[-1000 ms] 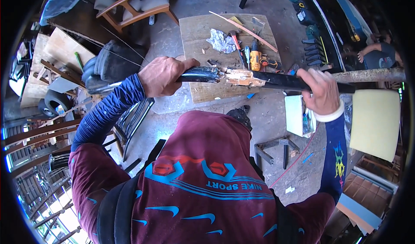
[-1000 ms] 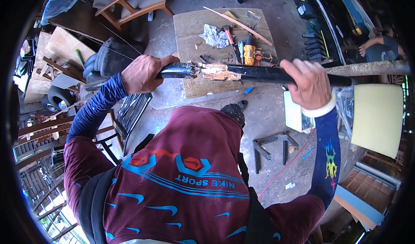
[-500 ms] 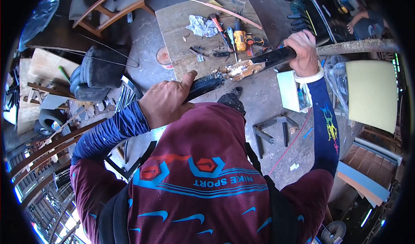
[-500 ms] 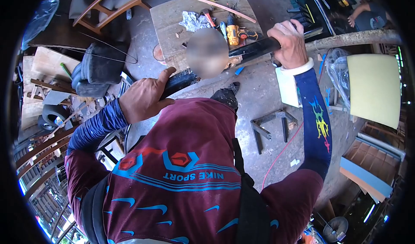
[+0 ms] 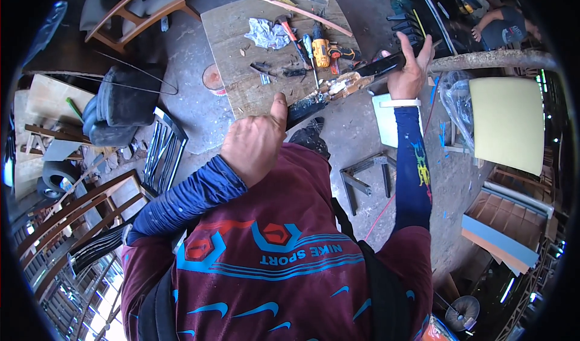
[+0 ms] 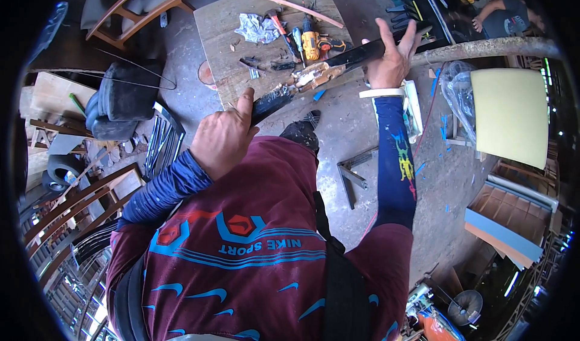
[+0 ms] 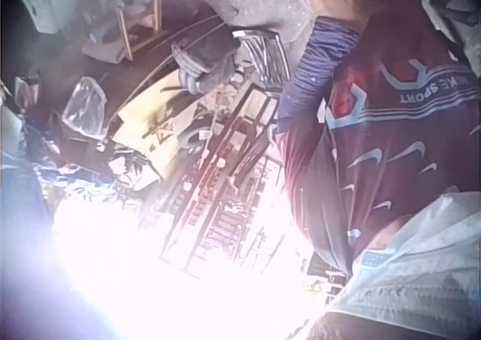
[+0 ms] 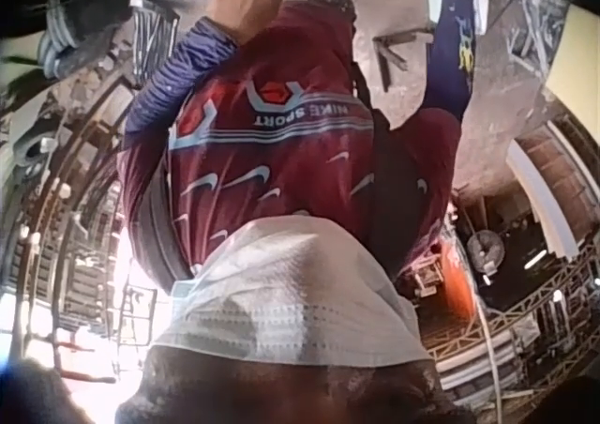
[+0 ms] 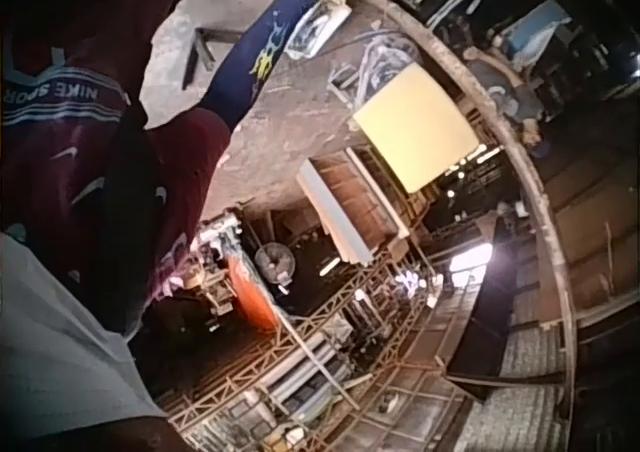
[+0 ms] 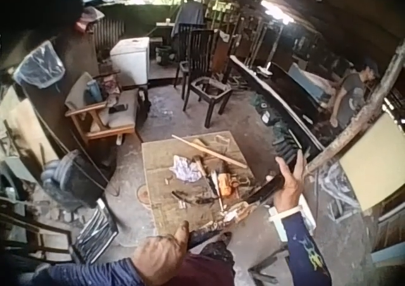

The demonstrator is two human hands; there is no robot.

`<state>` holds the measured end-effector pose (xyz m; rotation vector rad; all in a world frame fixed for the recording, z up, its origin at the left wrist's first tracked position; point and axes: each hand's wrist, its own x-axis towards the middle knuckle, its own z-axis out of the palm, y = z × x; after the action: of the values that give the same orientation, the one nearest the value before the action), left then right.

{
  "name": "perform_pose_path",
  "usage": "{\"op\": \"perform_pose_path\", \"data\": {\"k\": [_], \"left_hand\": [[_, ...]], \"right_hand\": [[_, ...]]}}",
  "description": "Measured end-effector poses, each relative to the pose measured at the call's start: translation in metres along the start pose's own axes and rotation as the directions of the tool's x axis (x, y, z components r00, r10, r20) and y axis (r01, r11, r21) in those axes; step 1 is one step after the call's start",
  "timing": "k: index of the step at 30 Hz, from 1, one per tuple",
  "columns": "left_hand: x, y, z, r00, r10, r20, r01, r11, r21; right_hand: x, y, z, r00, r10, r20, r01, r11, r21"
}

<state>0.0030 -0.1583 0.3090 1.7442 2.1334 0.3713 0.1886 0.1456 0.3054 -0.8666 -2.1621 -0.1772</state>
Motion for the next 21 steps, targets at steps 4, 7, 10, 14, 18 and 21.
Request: {"op": "perform_pose_path", "data": {"k": [4, 7, 10, 14, 18, 21], "left_hand": [[0.010, 0.007, -0.016, 0.997, -0.039, -0.066, 0.038, 0.999, -0.017], [0.015, 0.009, -0.033, 0.987, -0.008, -0.161, -0.010, 0.994, -0.113], [0.017, 0.007, -0.052, 0.977, 0.009, -0.213, -0.051, 0.979, -0.195], [0.028, -0.004, -0.067, 0.958, 0.054, -0.281, -0.134, 0.952, -0.274], [0.052, 0.012, -0.091, 0.913, 0.163, -0.375, -0.295, 0.897, -0.330], [0.085, 0.005, -0.097, 0.856, 0.185, -0.482, -0.447, 0.735, -0.511]], "right_hand": [[0.026, 0.006, 0.005, 0.981, 0.090, -0.173, -0.040, 0.961, 0.273], [0.059, -0.002, -0.012, 0.939, 0.152, -0.309, 0.014, 0.880, 0.474], [0.097, -0.022, -0.039, 0.959, 0.146, -0.241, 0.108, 0.599, 0.793], [0.151, -0.056, -0.074, 0.969, 0.053, -0.243, 0.243, 0.011, 0.970], [0.211, -0.107, -0.115, 0.873, 0.137, -0.467, 0.429, 0.236, 0.872], [0.258, -0.146, -0.122, 0.800, 0.130, -0.586, 0.571, 0.132, 0.810]]}}
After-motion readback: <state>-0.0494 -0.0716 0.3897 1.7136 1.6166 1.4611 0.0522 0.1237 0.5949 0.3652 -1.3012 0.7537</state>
